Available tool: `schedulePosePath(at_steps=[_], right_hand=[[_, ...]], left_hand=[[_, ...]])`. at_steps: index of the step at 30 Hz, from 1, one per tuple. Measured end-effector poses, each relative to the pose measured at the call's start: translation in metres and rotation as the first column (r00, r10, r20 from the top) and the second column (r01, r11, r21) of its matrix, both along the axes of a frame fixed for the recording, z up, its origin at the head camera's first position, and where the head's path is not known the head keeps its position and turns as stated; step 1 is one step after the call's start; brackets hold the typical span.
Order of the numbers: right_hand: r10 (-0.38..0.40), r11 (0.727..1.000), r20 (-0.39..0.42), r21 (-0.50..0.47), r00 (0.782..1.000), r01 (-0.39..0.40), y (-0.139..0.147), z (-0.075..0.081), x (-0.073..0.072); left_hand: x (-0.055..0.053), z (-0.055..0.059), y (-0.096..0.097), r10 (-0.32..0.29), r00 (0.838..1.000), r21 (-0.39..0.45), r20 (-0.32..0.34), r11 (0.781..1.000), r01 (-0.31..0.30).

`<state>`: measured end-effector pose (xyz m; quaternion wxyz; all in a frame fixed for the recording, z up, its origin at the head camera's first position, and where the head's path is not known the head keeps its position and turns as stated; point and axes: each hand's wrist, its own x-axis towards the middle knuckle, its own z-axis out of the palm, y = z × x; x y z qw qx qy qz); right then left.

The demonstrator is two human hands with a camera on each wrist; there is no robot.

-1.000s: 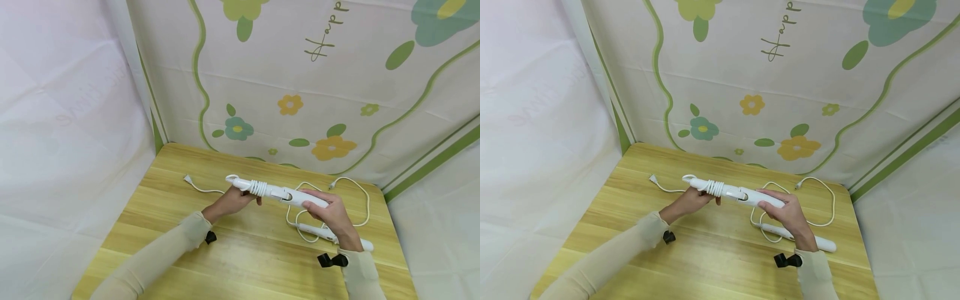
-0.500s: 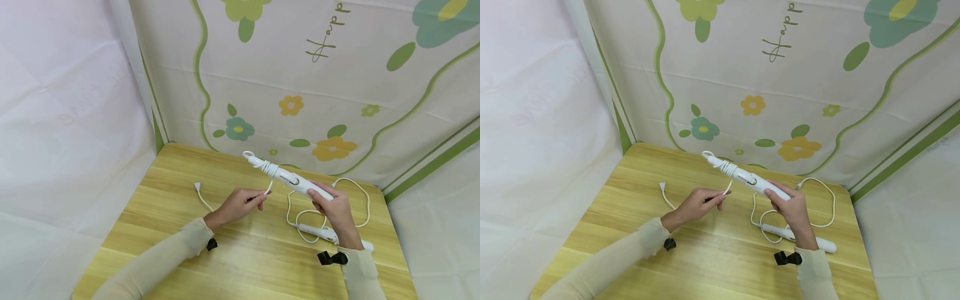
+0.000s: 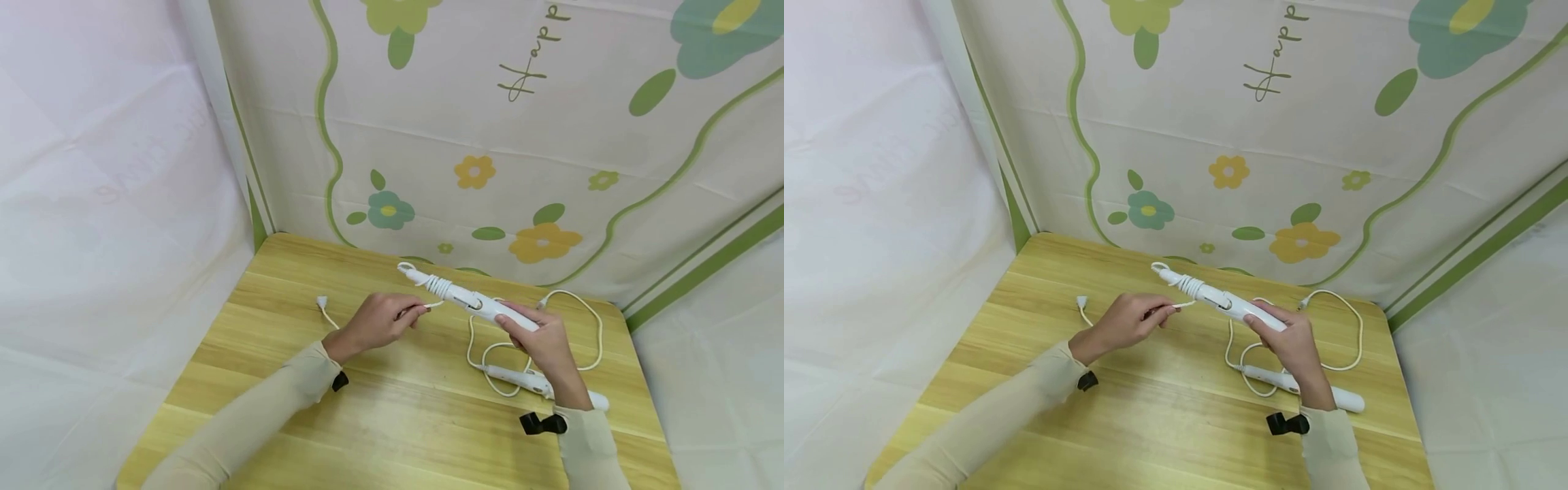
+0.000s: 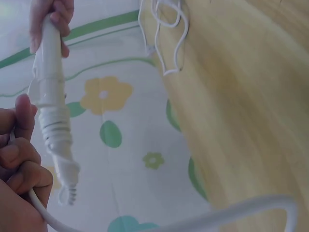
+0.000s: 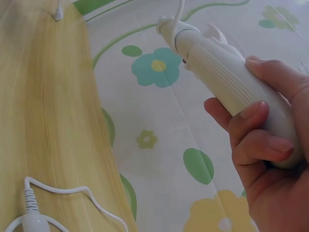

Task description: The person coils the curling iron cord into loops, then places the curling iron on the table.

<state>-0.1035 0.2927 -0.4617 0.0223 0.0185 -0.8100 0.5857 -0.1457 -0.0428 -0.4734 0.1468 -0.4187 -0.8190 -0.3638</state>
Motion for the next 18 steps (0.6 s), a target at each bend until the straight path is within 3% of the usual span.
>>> schedulePosePath(at_steps=[5,10,14,18], right_hand=[[0.079,0.996,0.014,0.042,0.997,-0.079,-0.003,-0.004,0.001],[0.162,0.982,-0.002,0.098,0.987,-0.161,-0.007,-0.006,0.004],[0.217,0.966,0.009,0.144,0.976,-0.216,-0.006,-0.003,0.007],[0.267,0.950,0.051,0.152,0.962,-0.271,-0.005,0.000,0.011]], left_hand=[[-0.007,0.011,-0.004,0.004,0.991,-0.089,-0.132,0.996,-0.016],[-0.012,0.018,-0.008,-0.004,0.982,-0.151,-0.189,0.988,-0.025],[-0.017,0.023,-0.012,-0.029,0.979,-0.194,-0.203,0.981,-0.012],[-0.021,0.028,-0.016,-0.092,0.982,-0.226,-0.168,0.973,0.052]])
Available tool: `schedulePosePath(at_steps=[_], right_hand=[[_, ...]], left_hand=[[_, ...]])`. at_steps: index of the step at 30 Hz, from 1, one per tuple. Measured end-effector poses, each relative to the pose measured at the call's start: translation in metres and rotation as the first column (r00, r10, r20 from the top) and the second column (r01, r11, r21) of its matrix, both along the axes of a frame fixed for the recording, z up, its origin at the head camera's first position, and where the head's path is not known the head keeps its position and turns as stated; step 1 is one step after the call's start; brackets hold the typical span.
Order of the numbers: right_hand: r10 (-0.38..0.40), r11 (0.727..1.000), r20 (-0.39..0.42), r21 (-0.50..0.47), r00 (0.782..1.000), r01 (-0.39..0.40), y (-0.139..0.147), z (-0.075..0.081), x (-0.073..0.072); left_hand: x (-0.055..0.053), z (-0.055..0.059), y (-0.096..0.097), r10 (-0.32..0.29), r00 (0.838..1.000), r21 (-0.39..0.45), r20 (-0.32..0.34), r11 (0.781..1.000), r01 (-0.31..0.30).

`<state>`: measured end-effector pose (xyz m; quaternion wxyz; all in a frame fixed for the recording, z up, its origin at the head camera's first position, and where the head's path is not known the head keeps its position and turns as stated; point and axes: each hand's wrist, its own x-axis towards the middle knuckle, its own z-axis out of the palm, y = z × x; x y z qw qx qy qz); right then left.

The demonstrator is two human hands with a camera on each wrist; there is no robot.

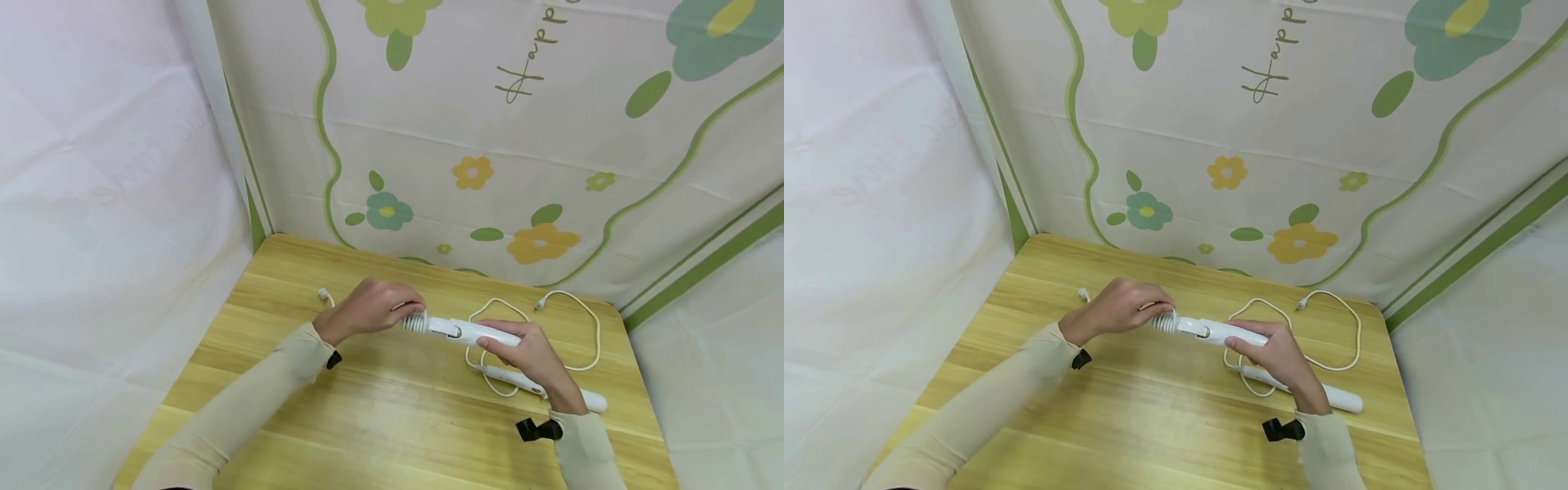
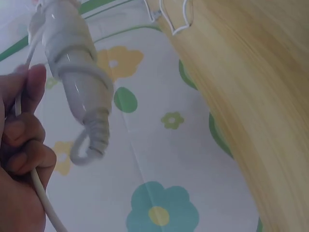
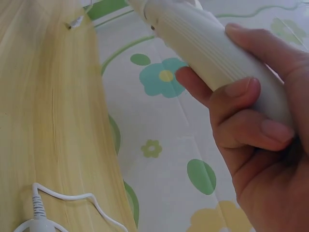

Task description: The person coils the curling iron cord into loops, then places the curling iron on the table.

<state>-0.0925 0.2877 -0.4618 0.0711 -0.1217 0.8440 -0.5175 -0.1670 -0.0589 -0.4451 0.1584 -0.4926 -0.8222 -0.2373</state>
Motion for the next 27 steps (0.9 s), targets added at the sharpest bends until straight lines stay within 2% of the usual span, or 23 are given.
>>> schedulePosePath(at_steps=[3,6,8,11,15,20,23,25,27], right_hand=[[0.040,0.999,0.017,-0.017,0.999,-0.040,0.001,0.000,0.003],[0.091,0.994,0.002,-0.052,0.996,-0.091,0.003,0.000,0.006],[0.124,0.990,-0.023,-0.068,0.992,-0.125,0.004,-0.001,0.007],[0.157,0.983,-0.055,-0.092,0.986,-0.162,0.006,0.000,0.008],[0.173,0.975,-0.070,-0.130,0.982,-0.181,0.007,0.003,0.009],[0.203,0.953,-0.082,-0.212,0.976,-0.217,0.009,0.006,0.009],[0.224,0.930,-0.097,-0.274,0.970,-0.243,0.011,0.008,0.008],[0.225,0.921,-0.108,-0.302,0.968,-0.247,0.011,0.009,0.007],[0.217,0.916,-0.113,-0.321,0.970,-0.243,0.012,0.010,0.006]], left_hand=[[-0.003,0.003,-0.003,-0.062,0.996,-0.006,0.066,0.998,0.063],[-0.004,0.005,-0.004,-0.133,0.977,0.013,0.167,0.991,0.132],[-0.005,0.005,-0.005,-0.179,0.953,0.041,0.245,0.984,0.175],[-0.005,0.004,-0.004,-0.250,0.902,0.103,0.352,0.968,0.228],[-0.006,0.000,-0.002,-0.316,0.847,0.183,0.428,0.948,0.261],[-0.005,-0.006,0.002,-0.371,0.792,0.278,0.485,0.924,0.263],[-0.004,-0.013,0.005,-0.379,0.763,0.336,0.524,0.915,0.223],[-0.002,-0.020,0.007,-0.375,0.731,0.375,0.571,0.911,0.175],[0.001,-0.027,0.009,-0.367,0.687,0.404,0.627,0.908,0.116]])
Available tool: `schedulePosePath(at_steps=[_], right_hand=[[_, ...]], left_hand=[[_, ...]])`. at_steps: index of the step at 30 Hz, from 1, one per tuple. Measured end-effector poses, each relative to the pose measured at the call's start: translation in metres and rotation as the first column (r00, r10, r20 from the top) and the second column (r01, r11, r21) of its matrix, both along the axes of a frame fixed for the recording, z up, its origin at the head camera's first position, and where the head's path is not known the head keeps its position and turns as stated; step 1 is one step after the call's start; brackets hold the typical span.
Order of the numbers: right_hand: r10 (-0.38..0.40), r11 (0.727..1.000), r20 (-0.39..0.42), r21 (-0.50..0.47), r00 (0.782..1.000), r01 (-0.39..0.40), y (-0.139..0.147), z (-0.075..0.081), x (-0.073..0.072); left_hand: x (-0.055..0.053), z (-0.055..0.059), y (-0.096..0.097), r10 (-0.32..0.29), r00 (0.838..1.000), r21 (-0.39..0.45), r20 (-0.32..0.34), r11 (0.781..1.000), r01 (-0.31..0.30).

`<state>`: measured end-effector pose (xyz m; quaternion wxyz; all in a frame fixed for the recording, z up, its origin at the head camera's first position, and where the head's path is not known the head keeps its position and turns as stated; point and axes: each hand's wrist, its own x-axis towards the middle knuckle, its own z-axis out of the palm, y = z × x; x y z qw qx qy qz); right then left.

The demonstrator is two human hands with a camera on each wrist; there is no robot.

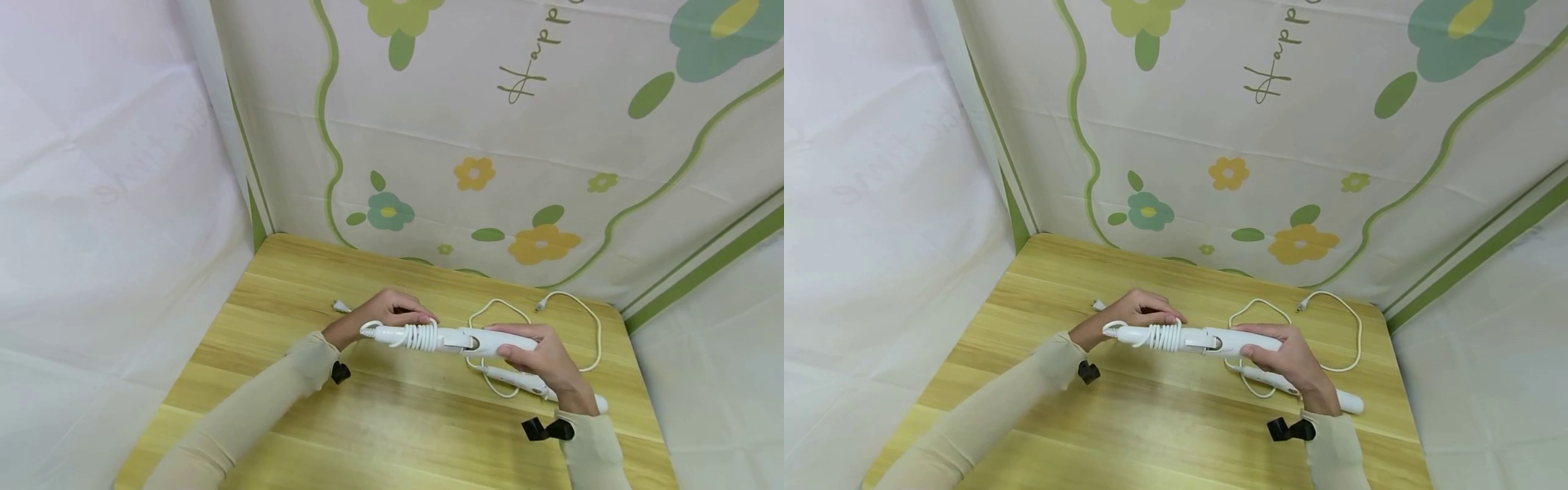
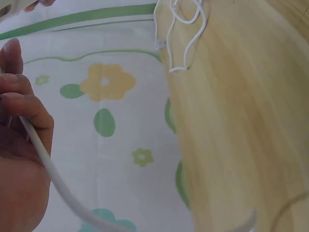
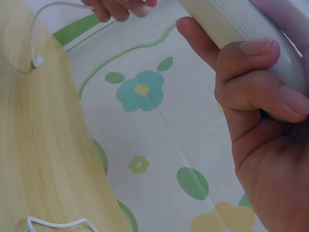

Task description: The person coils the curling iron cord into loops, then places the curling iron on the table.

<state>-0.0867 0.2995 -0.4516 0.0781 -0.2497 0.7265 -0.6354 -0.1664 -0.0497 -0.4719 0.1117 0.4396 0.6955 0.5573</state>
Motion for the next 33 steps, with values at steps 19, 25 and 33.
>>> schedulePosePath(at_steps=[19,25,33], right_hand=[[-0.267,0.909,0.150,-0.289,0.952,0.300,-0.007,0.008,-0.005],[-0.435,0.876,0.221,-0.121,0.873,0.467,-0.007,0.005,-0.011],[-0.490,0.871,0.174,0.078,0.854,0.485,-0.006,-0.003,-0.014]], left_hand=[[0.019,-0.034,0.020,0.215,0.974,-0.155,0.066,0.967,-0.203],[0.027,-0.020,0.022,0.181,0.947,-0.221,-0.265,0.944,-0.243],[0.026,0.001,0.013,0.160,0.870,-0.193,-0.466,0.941,-0.277]])
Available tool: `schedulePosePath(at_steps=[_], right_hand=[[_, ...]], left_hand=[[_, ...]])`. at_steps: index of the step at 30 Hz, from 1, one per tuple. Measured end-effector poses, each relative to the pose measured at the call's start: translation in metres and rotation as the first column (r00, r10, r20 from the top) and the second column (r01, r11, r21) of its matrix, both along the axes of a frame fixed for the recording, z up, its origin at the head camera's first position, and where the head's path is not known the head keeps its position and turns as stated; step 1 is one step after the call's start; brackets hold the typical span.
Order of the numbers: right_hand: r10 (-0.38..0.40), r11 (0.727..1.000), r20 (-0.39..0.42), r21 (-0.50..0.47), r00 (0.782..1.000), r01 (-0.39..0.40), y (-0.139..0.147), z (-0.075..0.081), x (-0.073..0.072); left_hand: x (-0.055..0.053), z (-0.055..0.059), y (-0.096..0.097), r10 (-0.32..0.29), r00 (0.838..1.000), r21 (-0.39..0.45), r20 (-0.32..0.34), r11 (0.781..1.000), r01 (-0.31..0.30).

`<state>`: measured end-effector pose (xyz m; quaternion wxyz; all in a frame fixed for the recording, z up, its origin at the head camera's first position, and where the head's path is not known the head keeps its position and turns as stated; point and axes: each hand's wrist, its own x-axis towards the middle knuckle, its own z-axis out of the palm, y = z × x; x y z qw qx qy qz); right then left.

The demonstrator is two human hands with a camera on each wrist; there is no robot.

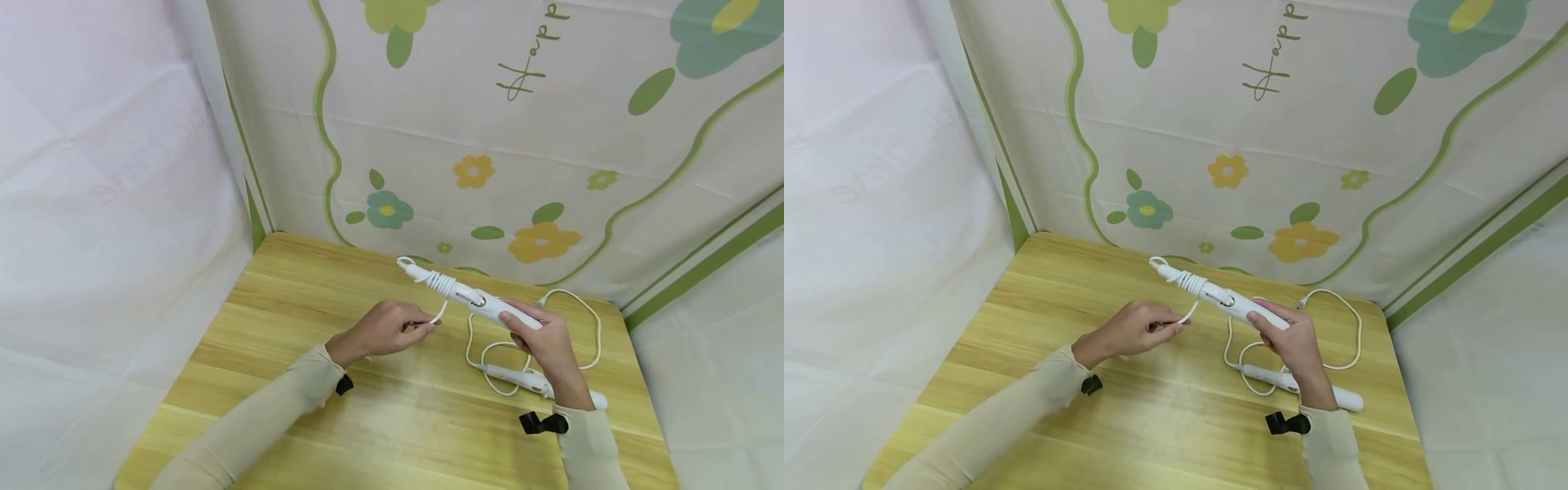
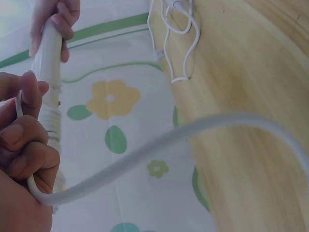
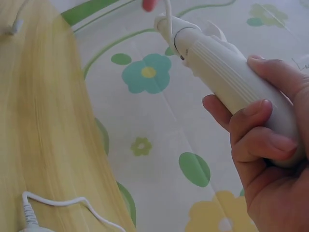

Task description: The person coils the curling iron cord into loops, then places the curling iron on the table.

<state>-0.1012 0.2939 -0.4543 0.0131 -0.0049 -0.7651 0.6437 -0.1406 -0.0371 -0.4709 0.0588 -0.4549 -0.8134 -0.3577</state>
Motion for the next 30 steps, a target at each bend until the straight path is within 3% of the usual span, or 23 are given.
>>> schedulePosePath(at_steps=[4,9,14,22,26,30], right_hand=[[0.067,0.994,-0.019,0.082,0.998,-0.065,0.000,-0.006,0.000],[0.176,0.968,-0.031,0.187,0.984,-0.167,-0.002,-0.013,0.002],[0.246,0.942,-0.026,0.243,0.969,-0.233,-0.003,-0.015,0.004],[0.331,0.916,-0.006,0.244,0.944,-0.319,-0.002,-0.017,0.008],[0.368,0.904,0.004,0.231,0.930,-0.359,-0.003,-0.017,0.010],[0.404,0.895,0.001,0.208,0.915,-0.395,-0.004,-0.016,0.012]], left_hand=[[-0.005,0.006,-0.005,0.019,0.994,-0.008,-0.107,1.000,-0.020],[-0.012,0.012,-0.010,0.028,0.972,-0.070,-0.233,0.996,-0.046],[-0.020,0.017,-0.015,0.021,0.956,-0.113,-0.293,0.992,-0.057],[-0.028,0.023,-0.020,-0.055,0.973,-0.103,-0.225,0.994,0.033],[-0.030,0.022,-0.021,-0.110,0.985,-0.102,-0.135,0.990,0.096],[-0.032,0.021,-0.023,-0.160,0.987,-0.096,-0.033,0.983,0.156]])
